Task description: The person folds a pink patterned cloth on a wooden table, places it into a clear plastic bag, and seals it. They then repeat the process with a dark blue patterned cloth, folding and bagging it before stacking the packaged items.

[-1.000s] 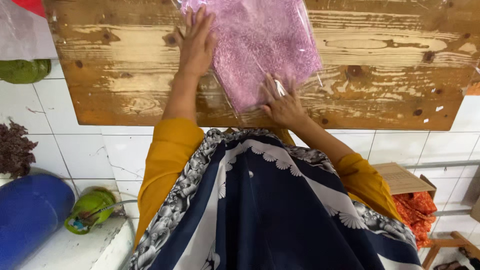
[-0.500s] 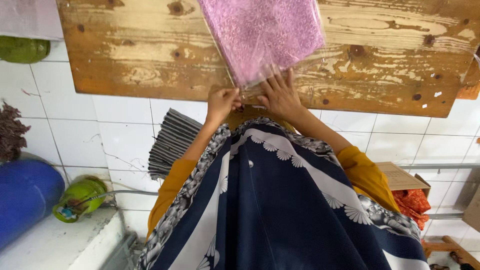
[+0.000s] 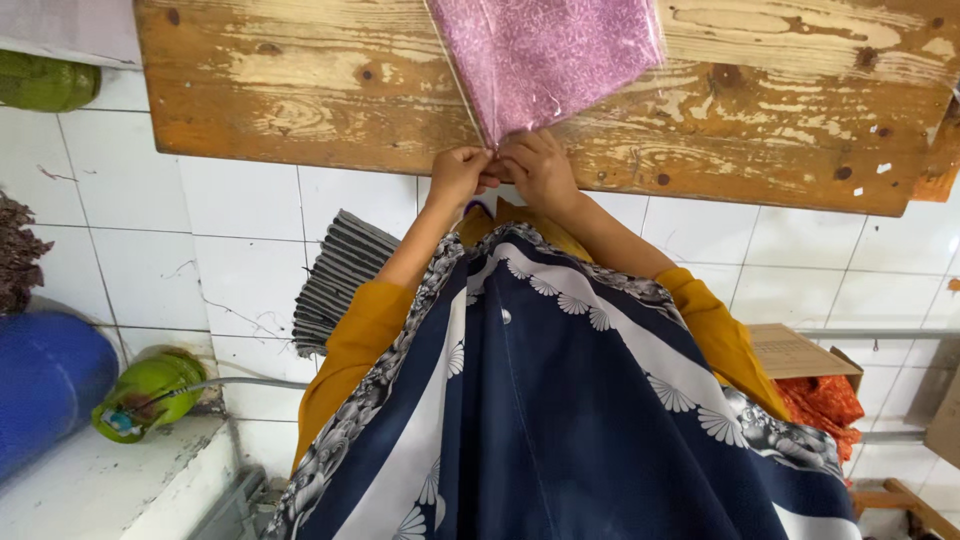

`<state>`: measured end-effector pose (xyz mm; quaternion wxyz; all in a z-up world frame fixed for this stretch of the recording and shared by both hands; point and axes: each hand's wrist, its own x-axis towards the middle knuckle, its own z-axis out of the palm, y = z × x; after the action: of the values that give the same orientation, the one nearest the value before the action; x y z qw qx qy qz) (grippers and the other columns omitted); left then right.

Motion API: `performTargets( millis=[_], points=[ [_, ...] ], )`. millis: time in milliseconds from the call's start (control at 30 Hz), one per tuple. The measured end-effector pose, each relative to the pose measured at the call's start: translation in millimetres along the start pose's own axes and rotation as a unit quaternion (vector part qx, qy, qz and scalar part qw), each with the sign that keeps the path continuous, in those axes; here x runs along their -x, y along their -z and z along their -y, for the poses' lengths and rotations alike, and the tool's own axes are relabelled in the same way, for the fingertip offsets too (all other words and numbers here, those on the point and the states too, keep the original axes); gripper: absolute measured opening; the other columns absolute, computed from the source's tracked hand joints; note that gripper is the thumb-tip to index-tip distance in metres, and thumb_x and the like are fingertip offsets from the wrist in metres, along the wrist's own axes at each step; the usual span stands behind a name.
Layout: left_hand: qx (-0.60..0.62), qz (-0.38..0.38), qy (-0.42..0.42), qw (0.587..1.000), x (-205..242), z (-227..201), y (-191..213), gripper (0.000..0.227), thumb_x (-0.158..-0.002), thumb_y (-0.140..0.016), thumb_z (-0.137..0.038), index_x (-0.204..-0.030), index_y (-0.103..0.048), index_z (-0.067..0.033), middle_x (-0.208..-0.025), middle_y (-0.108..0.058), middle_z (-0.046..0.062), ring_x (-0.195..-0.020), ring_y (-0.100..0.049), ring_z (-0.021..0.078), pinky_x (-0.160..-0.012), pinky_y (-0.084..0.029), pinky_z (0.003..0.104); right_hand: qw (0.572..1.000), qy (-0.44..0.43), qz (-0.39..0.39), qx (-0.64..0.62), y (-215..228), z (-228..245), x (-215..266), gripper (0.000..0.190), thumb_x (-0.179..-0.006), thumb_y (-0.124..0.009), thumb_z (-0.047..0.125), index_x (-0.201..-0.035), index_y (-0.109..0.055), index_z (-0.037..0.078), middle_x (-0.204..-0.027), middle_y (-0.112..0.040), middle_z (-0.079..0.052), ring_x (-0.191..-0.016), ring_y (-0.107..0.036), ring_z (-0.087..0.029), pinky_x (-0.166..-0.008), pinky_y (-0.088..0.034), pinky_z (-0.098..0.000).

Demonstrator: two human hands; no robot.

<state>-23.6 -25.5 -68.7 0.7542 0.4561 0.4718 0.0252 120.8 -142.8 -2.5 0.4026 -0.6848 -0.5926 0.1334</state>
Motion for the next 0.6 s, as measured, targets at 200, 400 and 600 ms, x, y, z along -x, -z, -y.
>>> performTargets(
  millis=[200, 400, 600],
  points=[
    [0.007, 0.011, 0.024, 1.000, 2.6, -3.6, -3.0, 0.025, -0.103, -0.057, -0.024, -0.097, -0.074, -0.0058, -0.083, -0.077, 0.003, -0.067, -0.074, 0.0112, -0.055, -0.048, 0.022, 0.999, 0.010, 0.039, -0.018, -3.8, -0.7, 2.5, 0.015, -0.086, -0.071, -0.001, -0.100, -0.068, 0.004, -0.106, -0.064, -0.015, -0.102, -0.061, -0.037, -0.087, -0.051, -0.0458],
    [-0.005, 0.006, 0.001, 1.000, -5.6, 0.9, -3.0, 0.025, -0.101, -0.053, -0.014, -0.092, -0.074, -0.0028, -0.080, -0.078, 0.007, -0.062, -0.073, 0.0127, -0.050, -0.043, 0.021, 0.994, 0.011, 0.102, 0.036, -14.6, -10.8, -2.7, 0.011, -0.083, -0.070, 0.001, -0.090, -0.062, 0.003, -0.097, -0.060, -0.014, -0.097, -0.060, -0.036, -0.085, -0.050, -0.0472],
    [0.036, 0.005, -0.008, 0.999, -14.1, 8.8, -5.7, 0.024, -0.101, -0.055, -0.013, -0.091, -0.072, 0.0004, -0.080, -0.077, 0.010, -0.058, -0.071, 0.0151, -0.045, -0.040, 0.023, 0.990, 0.032, 0.139, 0.023, -2.5, -5.9, -9.7, 0.010, -0.086, -0.070, 0.001, -0.092, -0.063, 0.006, -0.097, -0.061, -0.011, -0.098, -0.059, -0.033, -0.088, -0.049, -0.0446]
  ],
)
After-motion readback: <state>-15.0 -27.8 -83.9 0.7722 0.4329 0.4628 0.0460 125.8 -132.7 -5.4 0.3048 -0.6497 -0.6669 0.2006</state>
